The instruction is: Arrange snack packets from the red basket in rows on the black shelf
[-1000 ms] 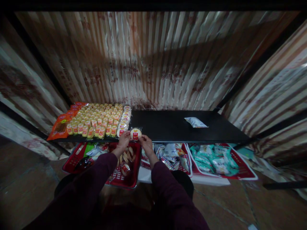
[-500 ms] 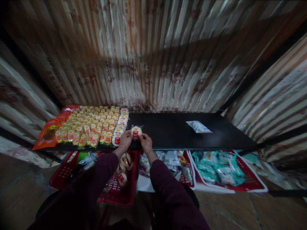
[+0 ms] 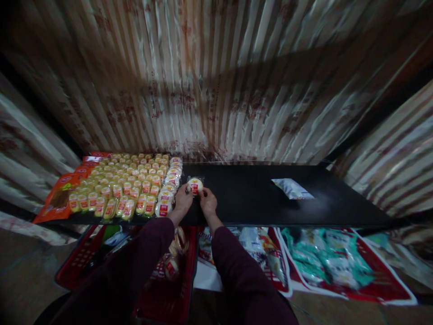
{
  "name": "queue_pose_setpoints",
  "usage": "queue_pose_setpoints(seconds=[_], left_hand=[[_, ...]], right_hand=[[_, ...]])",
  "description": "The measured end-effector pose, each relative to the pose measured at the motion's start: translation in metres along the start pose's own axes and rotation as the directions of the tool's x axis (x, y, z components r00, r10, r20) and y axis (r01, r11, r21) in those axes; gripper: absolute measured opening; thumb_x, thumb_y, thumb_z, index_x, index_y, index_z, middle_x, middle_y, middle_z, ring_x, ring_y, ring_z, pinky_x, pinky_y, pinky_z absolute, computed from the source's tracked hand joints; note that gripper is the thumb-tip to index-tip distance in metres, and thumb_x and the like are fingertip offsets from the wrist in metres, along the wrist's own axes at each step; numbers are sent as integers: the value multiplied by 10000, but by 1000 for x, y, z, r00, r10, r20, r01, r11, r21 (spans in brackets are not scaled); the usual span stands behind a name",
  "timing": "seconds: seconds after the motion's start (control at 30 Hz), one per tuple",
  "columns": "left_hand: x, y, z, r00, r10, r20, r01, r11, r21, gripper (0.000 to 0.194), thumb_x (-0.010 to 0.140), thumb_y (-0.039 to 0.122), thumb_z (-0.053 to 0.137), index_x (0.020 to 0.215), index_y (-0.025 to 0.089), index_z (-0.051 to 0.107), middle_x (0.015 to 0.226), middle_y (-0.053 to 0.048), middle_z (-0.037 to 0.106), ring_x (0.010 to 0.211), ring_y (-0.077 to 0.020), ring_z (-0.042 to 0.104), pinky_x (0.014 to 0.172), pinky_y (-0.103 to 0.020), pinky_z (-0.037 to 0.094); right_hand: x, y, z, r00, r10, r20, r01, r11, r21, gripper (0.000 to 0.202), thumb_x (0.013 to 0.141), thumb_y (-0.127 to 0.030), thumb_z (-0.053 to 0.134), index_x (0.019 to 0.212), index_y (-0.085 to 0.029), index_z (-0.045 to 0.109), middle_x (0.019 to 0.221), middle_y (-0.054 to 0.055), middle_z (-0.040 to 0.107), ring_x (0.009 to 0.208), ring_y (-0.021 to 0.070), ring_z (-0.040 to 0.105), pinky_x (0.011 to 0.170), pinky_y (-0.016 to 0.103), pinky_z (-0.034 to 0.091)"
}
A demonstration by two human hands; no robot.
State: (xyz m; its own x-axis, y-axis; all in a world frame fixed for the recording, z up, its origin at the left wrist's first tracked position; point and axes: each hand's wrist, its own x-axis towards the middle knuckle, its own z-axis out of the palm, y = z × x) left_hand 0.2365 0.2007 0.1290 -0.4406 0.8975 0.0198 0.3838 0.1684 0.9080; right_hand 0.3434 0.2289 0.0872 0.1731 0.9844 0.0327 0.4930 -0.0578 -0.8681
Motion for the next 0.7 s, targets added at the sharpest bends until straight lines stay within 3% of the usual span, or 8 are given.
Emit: queue_pose_setpoints(seconds=[0.23, 0.7], left_hand=[[22, 7, 8, 999, -33, -7, 33, 999, 39, 339, 748, 96, 580, 1078, 152, 633, 1146, -157, 649, 1100, -260, 587, 985, -355, 403], [69, 6, 33, 998, -11, -57, 11, 1000, -10, 370, 737, 60, 522, 1085, 163, 595, 1199, -150, 590, 1209, -269, 489, 1051, -368, 325]], right_hand=[[13, -13, 5, 1000, 0, -1, 0, 992, -128, 328, 845, -447, 500, 1029, -228, 658, 929, 48, 709, 820, 191, 639, 705, 274, 436], [70, -17, 32, 999, -35, -30, 31, 989, -142, 200, 797, -421, 579, 865, -261, 679, 807, 7, 701, 728, 157, 618, 646, 253, 422]])
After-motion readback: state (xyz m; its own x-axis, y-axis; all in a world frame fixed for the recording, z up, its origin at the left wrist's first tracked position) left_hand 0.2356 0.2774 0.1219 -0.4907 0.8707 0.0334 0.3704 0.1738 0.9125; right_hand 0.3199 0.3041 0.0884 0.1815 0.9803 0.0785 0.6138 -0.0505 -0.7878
